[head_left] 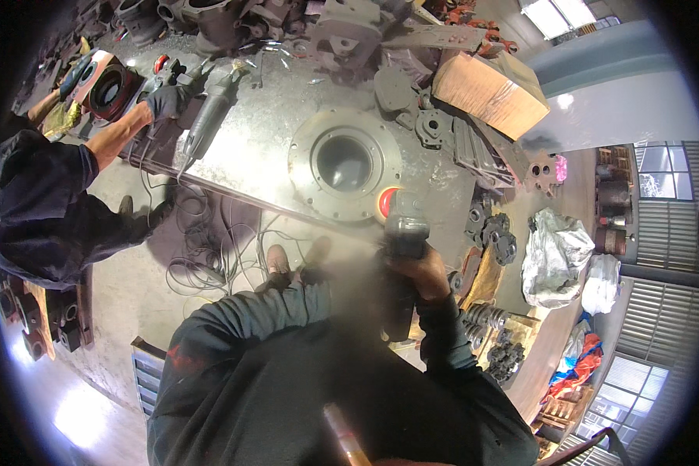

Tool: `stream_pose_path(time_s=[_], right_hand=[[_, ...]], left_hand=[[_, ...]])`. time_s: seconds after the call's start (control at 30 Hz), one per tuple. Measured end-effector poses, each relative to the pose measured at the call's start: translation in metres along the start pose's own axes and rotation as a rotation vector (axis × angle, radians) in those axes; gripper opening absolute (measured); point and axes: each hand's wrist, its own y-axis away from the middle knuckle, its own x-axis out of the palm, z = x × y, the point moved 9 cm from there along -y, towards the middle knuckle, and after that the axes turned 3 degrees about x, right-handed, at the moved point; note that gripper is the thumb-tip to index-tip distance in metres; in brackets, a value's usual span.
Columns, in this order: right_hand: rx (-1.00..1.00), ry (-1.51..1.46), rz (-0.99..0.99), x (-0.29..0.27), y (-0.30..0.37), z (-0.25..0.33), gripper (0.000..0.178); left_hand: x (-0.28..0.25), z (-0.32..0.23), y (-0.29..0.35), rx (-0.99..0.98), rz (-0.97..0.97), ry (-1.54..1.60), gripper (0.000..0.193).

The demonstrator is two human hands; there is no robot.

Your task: The person uses an angle grinder to smooth the surface of a metal part on a workbench. They reposition the part and continue grinding different areas while another person works nearby.

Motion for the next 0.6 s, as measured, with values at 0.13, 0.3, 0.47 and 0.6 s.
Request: stream_pose_path(time_s=[0.13,0.3,0.47,0.6], right_hand=[[-0.137,0.585,-0.062,-0.016,-0.008,-0.013,0.046],[0.038,0.544,-0.114,-0.028,-0.006,-0.034,0.048],[-0.123,0.934,-0.3,-0.031,-0.007,-0.028,0.048],[-0.089,0.649,-0.154,-0.027,-0.014,-0.042,0.045]], left_hand=[[0.003,-0.001,0.006,-0.014,0.002,0.072,0.048],[0.006,-0.001,0.013,-0.036,0.002,0.176,0.045],[0.01,-0.003,0.017,-0.067,0.002,0.304,0.042],[0.016,-0.002,0.022,-0.108,0.001,0.467,0.039]])
